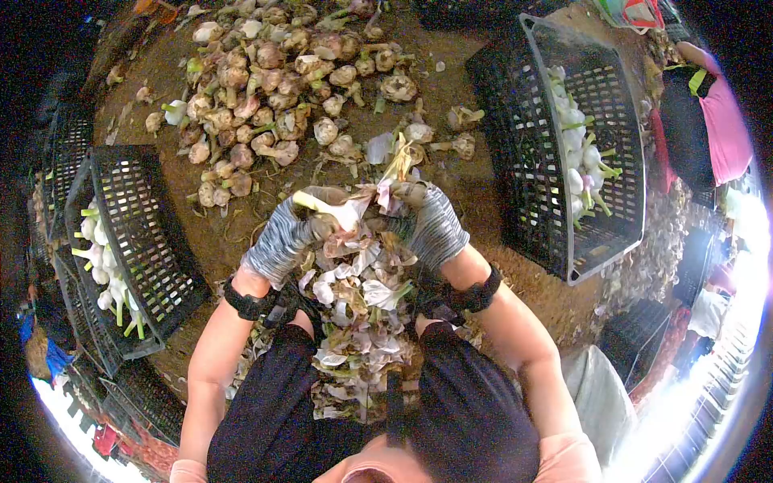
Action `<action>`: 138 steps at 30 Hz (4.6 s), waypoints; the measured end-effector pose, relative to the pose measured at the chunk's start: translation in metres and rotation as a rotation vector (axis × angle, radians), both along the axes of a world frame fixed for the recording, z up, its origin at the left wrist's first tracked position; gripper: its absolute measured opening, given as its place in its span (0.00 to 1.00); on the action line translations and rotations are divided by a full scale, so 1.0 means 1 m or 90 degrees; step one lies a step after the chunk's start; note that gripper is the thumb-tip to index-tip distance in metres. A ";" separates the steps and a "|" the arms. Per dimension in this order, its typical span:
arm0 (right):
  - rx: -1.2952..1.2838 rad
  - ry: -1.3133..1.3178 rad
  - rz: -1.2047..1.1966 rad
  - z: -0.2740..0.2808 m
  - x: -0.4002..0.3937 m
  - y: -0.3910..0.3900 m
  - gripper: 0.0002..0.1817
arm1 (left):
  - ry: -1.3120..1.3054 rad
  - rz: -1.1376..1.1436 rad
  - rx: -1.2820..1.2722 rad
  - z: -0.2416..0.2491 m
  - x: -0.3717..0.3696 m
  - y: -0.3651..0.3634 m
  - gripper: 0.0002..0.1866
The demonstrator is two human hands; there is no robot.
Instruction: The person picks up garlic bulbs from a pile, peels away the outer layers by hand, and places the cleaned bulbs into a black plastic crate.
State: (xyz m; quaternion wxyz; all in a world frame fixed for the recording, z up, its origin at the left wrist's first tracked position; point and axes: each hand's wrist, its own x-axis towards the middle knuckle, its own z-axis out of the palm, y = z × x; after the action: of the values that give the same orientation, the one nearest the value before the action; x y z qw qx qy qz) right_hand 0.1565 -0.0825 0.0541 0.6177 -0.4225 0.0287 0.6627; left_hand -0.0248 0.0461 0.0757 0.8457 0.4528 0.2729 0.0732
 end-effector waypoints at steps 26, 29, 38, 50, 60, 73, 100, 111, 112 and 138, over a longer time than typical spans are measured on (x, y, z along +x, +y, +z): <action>0.130 -0.879 0.452 0.046 0.016 0.000 0.28 | -0.060 0.218 -0.619 -0.017 0.004 -0.002 0.19; 0.049 -0.813 0.285 0.016 -0.006 0.010 0.23 | -0.117 0.163 -0.661 -0.030 0.004 -0.008 0.20; 0.130 0.052 0.037 0.043 0.008 0.000 0.15 | 0.096 0.273 -0.169 -0.001 0.030 -0.022 0.23; -0.116 -0.932 0.354 0.003 0.025 -0.004 0.21 | 0.245 0.351 -0.075 -0.044 -0.004 -0.020 0.15; 0.015 -0.381 0.192 0.006 -0.023 0.012 0.10 | 0.167 0.330 0.102 -0.016 -0.007 -0.027 0.19; -0.041 -1.294 0.458 -0.081 0.050 0.015 0.12 | 0.480 0.524 0.749 0.097 -0.132 0.043 0.29; -0.041 -0.237 0.188 0.036 -0.009 0.009 0.32 | 0.106 0.082 0.231 0.038 0.019 -0.051 0.30; 0.144 -0.388 0.157 -0.028 -0.007 0.008 0.12 | 0.079 0.118 0.161 0.006 0.012 -0.048 0.32; 0.187 -0.578 0.190 -0.027 -0.005 0.008 0.15 | 0.083 0.112 0.194 0.009 0.013 -0.046 0.32; 0.000 -0.499 0.155 0.017 -0.012 0.003 0.15 | -0.083 0.225 0.106 -0.030 0.015 -0.050 0.39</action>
State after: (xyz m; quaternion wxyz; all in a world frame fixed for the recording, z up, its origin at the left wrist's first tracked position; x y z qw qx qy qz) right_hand 0.1447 -0.0797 0.0713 0.4987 -0.6434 -0.2589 0.5199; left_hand -0.0101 -0.0034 0.0454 0.7954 0.4603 0.2858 0.2716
